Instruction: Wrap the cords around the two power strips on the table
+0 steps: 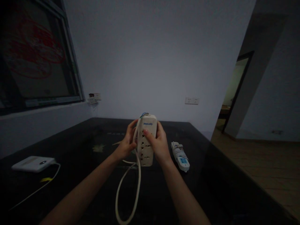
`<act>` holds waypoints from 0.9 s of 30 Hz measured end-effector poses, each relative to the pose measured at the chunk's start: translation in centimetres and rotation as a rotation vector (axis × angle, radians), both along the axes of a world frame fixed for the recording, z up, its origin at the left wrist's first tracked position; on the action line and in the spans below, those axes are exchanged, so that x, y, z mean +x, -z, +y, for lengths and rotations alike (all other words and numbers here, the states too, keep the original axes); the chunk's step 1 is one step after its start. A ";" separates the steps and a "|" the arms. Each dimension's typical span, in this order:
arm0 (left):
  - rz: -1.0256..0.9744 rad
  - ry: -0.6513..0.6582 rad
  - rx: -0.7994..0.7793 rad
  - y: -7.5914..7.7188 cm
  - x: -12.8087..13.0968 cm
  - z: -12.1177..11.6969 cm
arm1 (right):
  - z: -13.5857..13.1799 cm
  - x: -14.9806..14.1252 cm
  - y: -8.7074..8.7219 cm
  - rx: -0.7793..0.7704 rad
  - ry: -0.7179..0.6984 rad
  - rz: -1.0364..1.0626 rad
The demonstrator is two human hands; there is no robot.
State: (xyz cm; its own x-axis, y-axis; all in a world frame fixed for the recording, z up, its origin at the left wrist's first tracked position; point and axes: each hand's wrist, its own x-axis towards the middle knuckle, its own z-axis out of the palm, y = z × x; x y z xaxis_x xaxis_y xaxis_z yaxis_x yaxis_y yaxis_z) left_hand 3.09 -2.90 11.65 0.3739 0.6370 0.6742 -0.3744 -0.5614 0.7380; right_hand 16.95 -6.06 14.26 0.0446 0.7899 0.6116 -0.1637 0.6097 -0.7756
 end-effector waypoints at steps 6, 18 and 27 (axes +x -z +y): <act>-0.028 0.260 -0.393 0.4 1.0 0.5 | 0.9 -1.4 1.1 0.116 0.249 -0.218; -0.059 0.033 -0.505 0.9 0.6 -0.2 | 0.2 -0.6 4.5 0.223 0.805 -0.561; -0.195 -0.056 -0.562 1.0 0.1 -0.4 | -2.7 -1.6 8.7 -0.144 0.377 -0.693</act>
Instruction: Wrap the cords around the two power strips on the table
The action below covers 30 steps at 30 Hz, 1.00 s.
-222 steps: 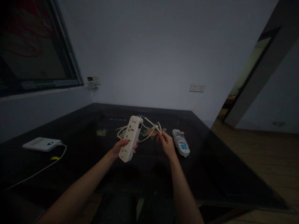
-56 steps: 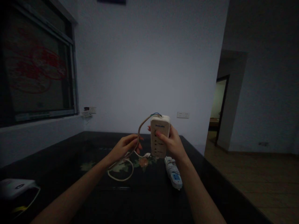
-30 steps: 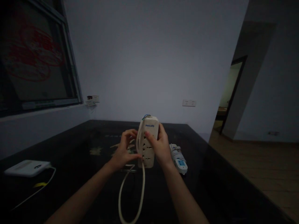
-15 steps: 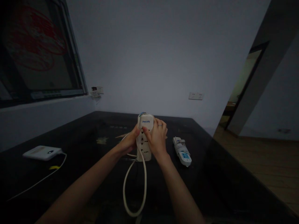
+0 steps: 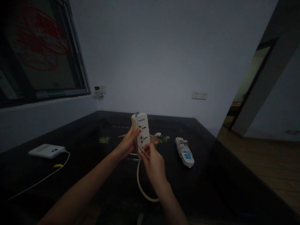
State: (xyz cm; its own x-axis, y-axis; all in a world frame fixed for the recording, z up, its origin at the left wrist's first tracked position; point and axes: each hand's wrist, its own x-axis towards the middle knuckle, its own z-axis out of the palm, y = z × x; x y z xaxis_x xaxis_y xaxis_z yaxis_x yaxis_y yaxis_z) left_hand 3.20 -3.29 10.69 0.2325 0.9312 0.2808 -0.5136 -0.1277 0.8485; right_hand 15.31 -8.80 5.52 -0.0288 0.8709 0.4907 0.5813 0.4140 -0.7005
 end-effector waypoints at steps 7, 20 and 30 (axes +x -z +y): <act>0.001 -0.060 -0.026 0.8 -1.0 -0.6 | 0.5 3.4 -0.9 -0.030 -0.056 0.012; 0.024 -0.069 -0.131 2.2 -1.3 -0.9 | 1.6 4.9 -1.7 -0.016 -0.148 -0.313; -0.044 -0.088 -0.163 4.2 -1.3 0.1 | -1.0 2.3 -2.9 0.145 -0.073 -0.912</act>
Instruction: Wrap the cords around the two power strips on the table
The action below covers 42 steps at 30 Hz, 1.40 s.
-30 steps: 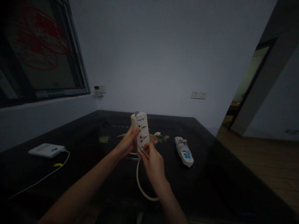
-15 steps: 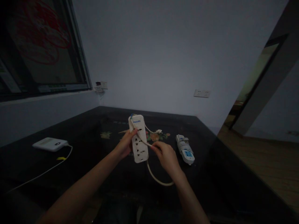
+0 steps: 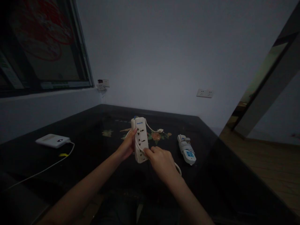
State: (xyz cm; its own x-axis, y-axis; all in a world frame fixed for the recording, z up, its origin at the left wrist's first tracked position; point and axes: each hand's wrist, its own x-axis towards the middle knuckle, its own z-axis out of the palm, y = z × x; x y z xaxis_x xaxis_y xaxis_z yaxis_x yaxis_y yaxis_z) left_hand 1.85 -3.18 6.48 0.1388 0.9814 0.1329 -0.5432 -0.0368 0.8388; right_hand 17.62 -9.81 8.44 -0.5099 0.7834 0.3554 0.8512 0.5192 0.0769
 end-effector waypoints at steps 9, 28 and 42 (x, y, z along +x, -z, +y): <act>0.017 -0.043 -0.038 -0.1 -0.2 -0.2 | 0.3 0.3 0.3 0.046 0.021 -0.069; 0.024 0.176 -0.010 -1.8 -2.2 -1.7 | 1.1 5.0 -3.9 -0.118 -0.002 0.401; 0.006 0.253 -0.078 -1.3 -2.6 -2.1 | 1.0 5.3 -3.8 -0.022 -0.025 0.587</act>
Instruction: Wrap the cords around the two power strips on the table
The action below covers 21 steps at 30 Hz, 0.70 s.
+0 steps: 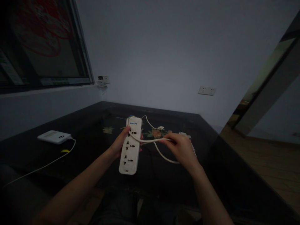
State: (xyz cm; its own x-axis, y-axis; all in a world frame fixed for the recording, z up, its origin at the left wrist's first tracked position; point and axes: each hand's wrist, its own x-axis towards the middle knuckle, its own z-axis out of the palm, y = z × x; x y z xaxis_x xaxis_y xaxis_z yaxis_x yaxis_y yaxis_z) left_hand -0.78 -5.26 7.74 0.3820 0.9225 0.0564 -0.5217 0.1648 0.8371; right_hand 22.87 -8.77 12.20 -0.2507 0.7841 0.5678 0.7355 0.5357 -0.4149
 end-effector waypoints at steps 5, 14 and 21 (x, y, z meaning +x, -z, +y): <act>0.012 0.077 -0.037 0.3 -0.2 -0.1 | 0.1 0.3 0.1 -0.012 -0.033 0.009; 0.050 0.162 -0.075 0.3 -0.3 -0.5 | 0.6 0.7 0.4 -0.024 -0.045 0.020; 0.075 0.197 -0.025 0.7 -0.2 -0.3 | 0.7 1.3 0.3 0.057 -0.049 0.055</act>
State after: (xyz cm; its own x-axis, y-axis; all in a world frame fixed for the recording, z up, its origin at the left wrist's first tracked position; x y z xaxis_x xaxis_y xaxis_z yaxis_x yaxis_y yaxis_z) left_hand -0.98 -5.59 7.03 0.5577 0.8300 -0.0010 -0.4136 0.2789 0.8667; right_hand 24.21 -8.08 11.91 -0.2555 0.7373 0.6253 0.6848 0.5946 -0.4213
